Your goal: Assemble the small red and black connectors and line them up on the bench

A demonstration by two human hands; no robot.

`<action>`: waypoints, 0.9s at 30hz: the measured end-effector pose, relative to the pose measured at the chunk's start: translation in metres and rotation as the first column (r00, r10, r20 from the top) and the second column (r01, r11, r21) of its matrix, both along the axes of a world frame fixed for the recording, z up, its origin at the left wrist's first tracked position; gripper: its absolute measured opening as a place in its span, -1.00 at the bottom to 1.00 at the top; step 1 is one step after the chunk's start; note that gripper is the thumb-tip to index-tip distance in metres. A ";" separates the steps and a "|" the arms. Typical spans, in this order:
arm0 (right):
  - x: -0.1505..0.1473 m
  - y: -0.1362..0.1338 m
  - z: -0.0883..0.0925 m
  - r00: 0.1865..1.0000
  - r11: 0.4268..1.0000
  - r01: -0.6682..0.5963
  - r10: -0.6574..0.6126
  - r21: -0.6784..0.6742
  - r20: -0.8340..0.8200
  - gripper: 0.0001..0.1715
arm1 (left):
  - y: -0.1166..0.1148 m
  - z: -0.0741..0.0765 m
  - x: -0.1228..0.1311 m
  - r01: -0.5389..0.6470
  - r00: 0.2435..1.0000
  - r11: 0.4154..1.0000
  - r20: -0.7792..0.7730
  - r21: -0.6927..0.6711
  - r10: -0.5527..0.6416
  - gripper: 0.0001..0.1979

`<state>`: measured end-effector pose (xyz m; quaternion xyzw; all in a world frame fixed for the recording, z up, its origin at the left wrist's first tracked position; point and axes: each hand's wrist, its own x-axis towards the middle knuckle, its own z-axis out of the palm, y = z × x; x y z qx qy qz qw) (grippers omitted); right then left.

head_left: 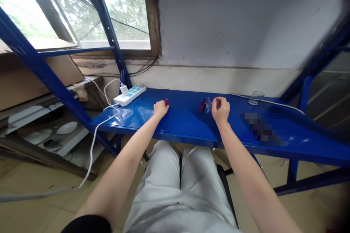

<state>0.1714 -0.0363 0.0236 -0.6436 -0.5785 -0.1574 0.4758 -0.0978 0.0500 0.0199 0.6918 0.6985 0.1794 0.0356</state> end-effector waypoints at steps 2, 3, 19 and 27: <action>0.001 0.001 -0.004 1.000 1.000 -0.008 0.008 -0.003 -0.030 -0.67 | -0.001 0.000 0.001 0.001 1.000 1.000 -0.006 0.007 -0.001 -0.78; 0.001 0.000 -0.005 0.999 1.000 -0.011 0.011 -0.013 -0.038 -0.69 | -0.001 0.000 0.001 0.001 1.000 1.000 -0.006 0.008 0.000 -0.77; 0.009 0.000 -0.021 0.998 0.850 0.049 -0.067 -0.525 -0.015 -0.78 | -0.048 0.008 0.020 0.396 0.896 0.775 -0.023 0.492 -0.443 -0.72; 0.008 -0.001 -0.022 0.996 0.839 0.082 -0.048 -0.538 0.077 -0.69 | -0.074 0.002 0.104 0.611 0.750 0.687 -0.007 0.393 -0.662 -0.57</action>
